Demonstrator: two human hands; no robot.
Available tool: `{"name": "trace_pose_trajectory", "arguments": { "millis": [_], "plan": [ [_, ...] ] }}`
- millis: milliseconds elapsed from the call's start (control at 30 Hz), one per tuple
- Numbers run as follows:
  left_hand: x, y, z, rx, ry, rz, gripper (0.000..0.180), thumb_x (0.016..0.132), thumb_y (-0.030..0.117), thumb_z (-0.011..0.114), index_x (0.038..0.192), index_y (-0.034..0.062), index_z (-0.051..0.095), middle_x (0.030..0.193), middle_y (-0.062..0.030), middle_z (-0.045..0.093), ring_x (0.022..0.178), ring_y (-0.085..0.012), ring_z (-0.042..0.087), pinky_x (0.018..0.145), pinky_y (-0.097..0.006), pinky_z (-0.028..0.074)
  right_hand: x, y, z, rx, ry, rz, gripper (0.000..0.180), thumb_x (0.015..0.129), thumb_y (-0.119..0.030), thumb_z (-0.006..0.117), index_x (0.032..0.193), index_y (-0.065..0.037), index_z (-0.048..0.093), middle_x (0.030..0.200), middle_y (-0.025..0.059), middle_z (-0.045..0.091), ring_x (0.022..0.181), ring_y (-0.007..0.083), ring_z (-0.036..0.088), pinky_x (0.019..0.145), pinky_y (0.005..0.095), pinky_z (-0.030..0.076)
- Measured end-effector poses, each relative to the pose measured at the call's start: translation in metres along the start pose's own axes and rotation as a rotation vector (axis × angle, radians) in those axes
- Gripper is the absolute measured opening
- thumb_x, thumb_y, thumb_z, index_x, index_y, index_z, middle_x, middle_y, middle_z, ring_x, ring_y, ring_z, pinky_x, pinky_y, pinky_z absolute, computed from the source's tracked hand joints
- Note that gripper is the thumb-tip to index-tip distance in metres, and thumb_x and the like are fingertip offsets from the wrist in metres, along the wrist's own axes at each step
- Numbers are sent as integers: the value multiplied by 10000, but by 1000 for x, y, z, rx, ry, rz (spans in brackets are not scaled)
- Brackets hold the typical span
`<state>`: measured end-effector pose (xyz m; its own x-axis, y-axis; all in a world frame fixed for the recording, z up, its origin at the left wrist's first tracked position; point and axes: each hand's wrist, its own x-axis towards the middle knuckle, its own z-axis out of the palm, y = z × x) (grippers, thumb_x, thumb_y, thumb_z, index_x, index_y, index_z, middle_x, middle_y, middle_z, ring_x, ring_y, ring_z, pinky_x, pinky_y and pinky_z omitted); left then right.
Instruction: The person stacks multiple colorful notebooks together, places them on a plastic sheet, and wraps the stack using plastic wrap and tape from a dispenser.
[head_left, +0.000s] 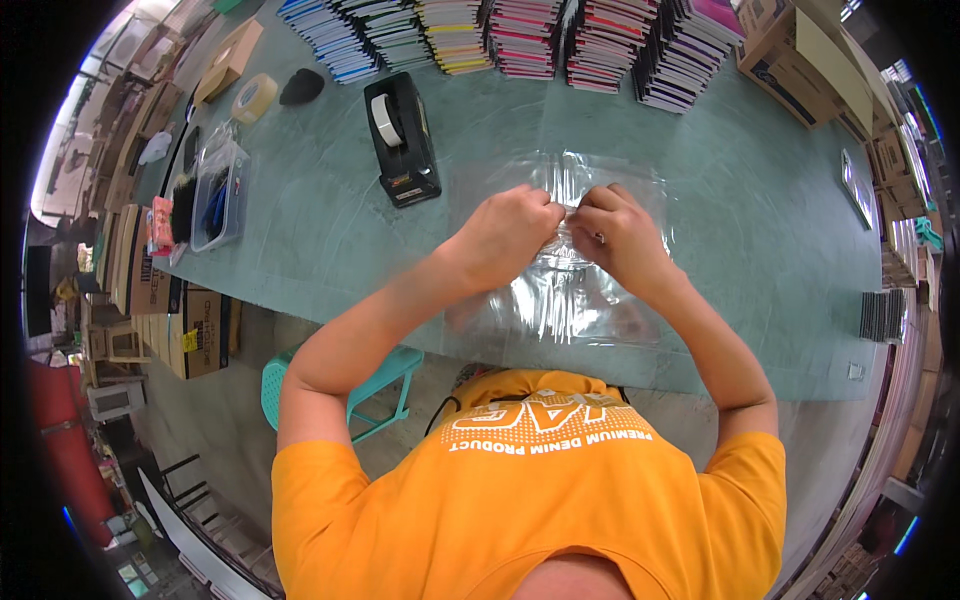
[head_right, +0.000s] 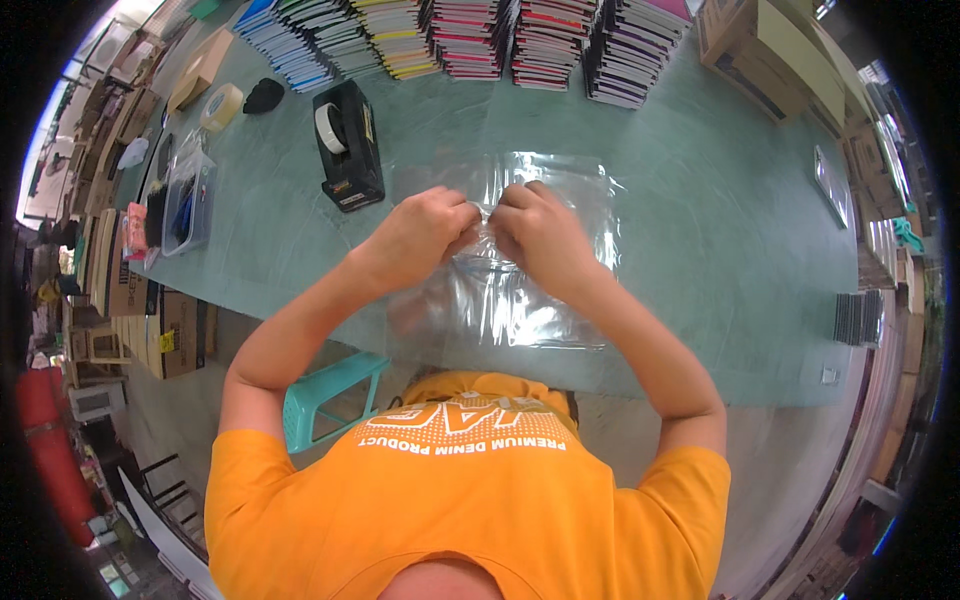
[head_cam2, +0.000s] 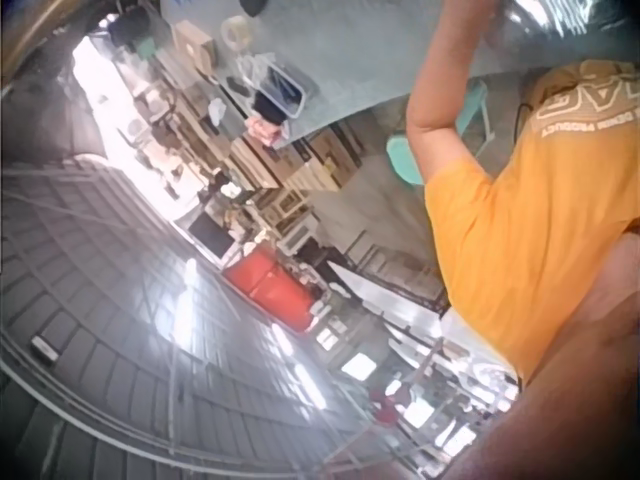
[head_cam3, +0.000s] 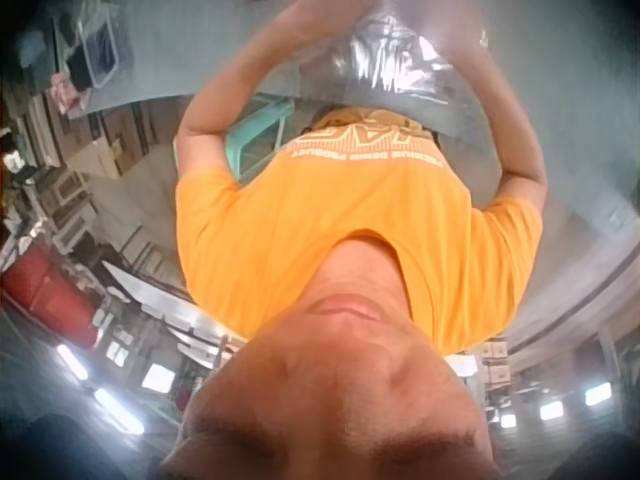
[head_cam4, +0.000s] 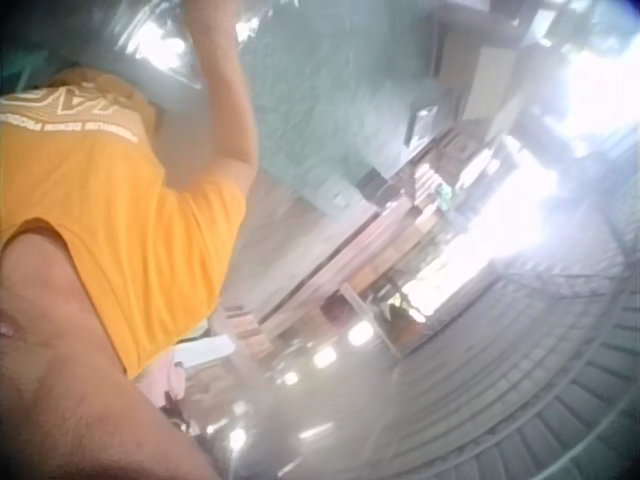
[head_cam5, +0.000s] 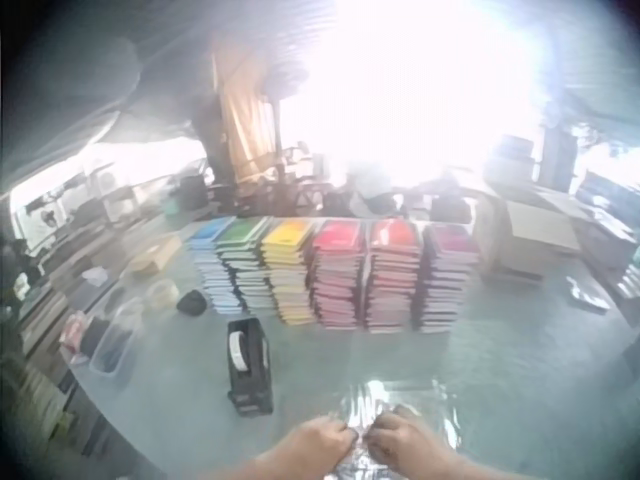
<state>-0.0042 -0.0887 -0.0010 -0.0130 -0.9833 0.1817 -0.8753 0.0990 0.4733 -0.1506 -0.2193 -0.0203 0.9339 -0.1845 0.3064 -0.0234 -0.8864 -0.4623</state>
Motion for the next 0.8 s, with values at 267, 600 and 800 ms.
{"name": "trace_pose_trajectory", "arguments": {
  "millis": [267, 600, 800],
  "plan": [
    [-24, 18, 19, 237, 66, 36, 68, 727, 69, 559, 761, 10, 564, 803, -101, 540, 820, -267, 541, 716, -352, 468, -14, -36, 3, -490, -120, -114, 230, 675, -81, 605, 900, -30, 611, 978, 98, 530, 933, 249, 523, 836, 316, 451],
    [-56, 13, 71, 545, 513, 84, 309, 715, 99, 557, 1007, 31, 634, 1045, -55, 558, 1012, -225, 475, 797, -386, 377, -19, -17, 16, -59, 7, -139, 407, 829, -124, 564, 1215, -12, 500, 1278, 125, 482, 1231, 268, 416, 1027, 430, 323],
    [-67, -2, 68, 482, 665, 86, 298, 765, 117, 590, 1056, 68, 631, 1142, -44, 553, 1043, -242, 462, 858, -401, 356, -19, -9, 25, -62, -87, -200, 427, 826, -98, 562, 1239, -30, 481, 1343, 118, 431, 1269, 278, 378, 1036, 439, 309]
  ]
}}
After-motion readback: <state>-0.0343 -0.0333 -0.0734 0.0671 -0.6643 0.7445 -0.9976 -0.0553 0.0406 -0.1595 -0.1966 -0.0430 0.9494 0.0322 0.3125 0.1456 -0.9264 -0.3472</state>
